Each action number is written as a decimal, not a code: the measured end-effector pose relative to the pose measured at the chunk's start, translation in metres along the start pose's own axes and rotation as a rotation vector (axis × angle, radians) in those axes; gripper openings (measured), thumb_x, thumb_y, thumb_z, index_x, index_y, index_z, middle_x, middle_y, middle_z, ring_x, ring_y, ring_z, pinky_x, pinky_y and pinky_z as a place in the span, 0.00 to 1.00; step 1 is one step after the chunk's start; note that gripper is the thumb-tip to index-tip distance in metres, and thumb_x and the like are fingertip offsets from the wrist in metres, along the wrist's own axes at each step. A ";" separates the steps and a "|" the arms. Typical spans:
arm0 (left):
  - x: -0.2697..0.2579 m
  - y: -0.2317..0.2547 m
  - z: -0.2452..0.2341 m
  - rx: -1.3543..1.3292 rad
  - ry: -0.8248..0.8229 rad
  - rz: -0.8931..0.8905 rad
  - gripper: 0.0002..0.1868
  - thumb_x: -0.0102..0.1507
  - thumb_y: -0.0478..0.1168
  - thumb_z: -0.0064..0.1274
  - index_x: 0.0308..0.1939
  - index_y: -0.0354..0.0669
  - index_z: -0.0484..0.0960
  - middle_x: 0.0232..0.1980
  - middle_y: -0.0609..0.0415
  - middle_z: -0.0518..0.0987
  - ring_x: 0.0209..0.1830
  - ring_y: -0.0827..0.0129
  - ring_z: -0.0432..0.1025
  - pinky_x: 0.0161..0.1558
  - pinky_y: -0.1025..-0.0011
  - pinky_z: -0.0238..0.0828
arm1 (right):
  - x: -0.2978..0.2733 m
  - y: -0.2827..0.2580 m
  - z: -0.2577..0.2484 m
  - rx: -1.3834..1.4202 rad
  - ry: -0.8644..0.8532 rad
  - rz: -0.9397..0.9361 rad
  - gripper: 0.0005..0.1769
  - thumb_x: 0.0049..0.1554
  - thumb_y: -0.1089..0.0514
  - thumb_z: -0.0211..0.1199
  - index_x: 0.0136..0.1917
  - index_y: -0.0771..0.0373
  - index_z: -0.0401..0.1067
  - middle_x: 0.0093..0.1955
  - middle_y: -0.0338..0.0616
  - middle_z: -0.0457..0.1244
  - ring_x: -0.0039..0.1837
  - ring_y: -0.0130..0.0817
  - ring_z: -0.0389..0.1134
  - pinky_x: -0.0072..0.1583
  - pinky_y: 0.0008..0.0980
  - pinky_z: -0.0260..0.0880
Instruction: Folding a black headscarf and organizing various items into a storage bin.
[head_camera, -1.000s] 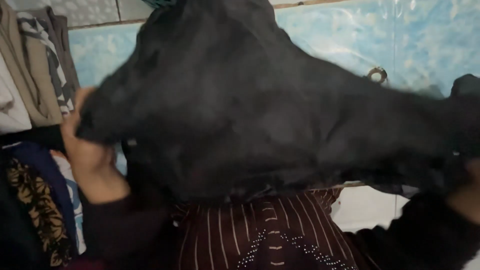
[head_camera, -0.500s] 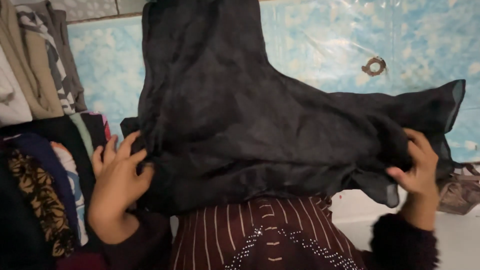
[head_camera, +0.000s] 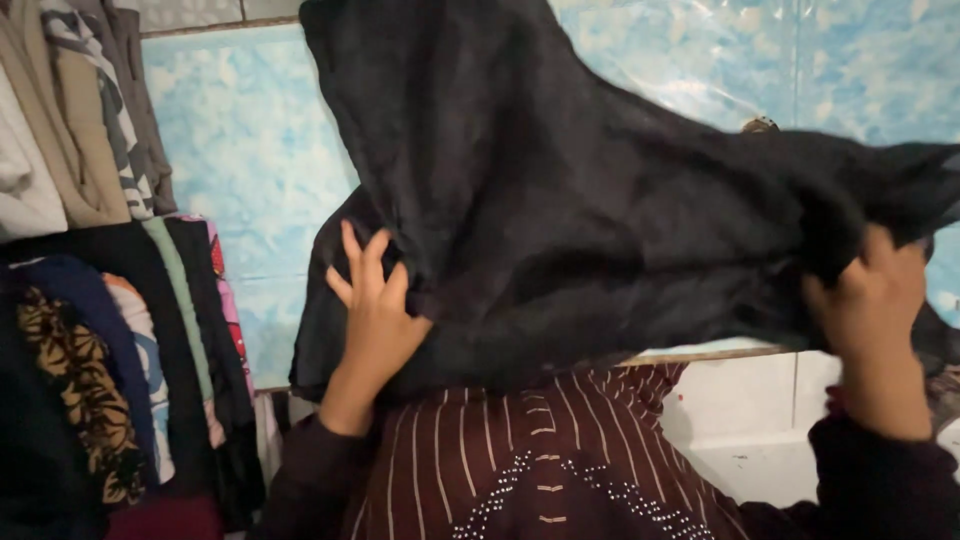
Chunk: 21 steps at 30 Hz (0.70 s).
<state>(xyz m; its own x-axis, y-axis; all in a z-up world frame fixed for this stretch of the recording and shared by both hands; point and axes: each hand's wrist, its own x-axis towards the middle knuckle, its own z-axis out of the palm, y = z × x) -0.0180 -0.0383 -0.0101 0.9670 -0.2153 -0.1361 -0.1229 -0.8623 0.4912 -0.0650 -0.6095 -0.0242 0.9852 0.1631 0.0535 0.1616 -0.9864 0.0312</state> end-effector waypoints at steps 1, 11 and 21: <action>0.004 -0.004 0.004 0.071 0.142 0.042 0.22 0.55 0.43 0.68 0.48 0.38 0.79 0.74 0.39 0.62 0.84 0.31 0.42 0.71 0.30 0.31 | 0.006 0.009 0.005 -0.008 0.073 0.001 0.25 0.52 0.58 0.71 0.62 0.61 0.74 0.61 0.48 0.63 0.55 0.53 0.63 0.55 0.45 0.62; 0.010 -0.063 -0.033 -1.094 0.120 -0.305 0.32 0.55 0.46 0.69 0.60 0.35 0.80 0.65 0.41 0.80 0.65 0.58 0.74 0.76 0.37 0.51 | 0.063 0.105 0.077 0.109 0.373 0.032 0.18 0.65 0.68 0.60 0.68 0.62 0.72 0.57 0.46 0.61 0.59 0.43 0.66 0.57 0.34 0.65; -0.018 0.005 -0.014 -0.055 -0.291 0.157 0.51 0.46 0.68 0.67 0.55 0.26 0.74 0.55 0.41 0.77 0.54 0.46 0.65 0.65 0.22 0.11 | 0.087 0.059 0.027 -0.113 0.378 -0.002 0.16 0.62 0.61 0.65 0.63 0.66 0.74 0.50 0.48 0.60 0.51 0.44 0.65 0.52 0.36 0.65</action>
<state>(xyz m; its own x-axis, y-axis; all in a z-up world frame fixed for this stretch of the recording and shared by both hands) -0.0333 -0.0327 0.0070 0.8319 -0.4723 -0.2914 -0.2456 -0.7841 0.5699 0.0314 -0.6540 -0.0444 0.8907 0.1827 0.4163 0.1358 -0.9808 0.1398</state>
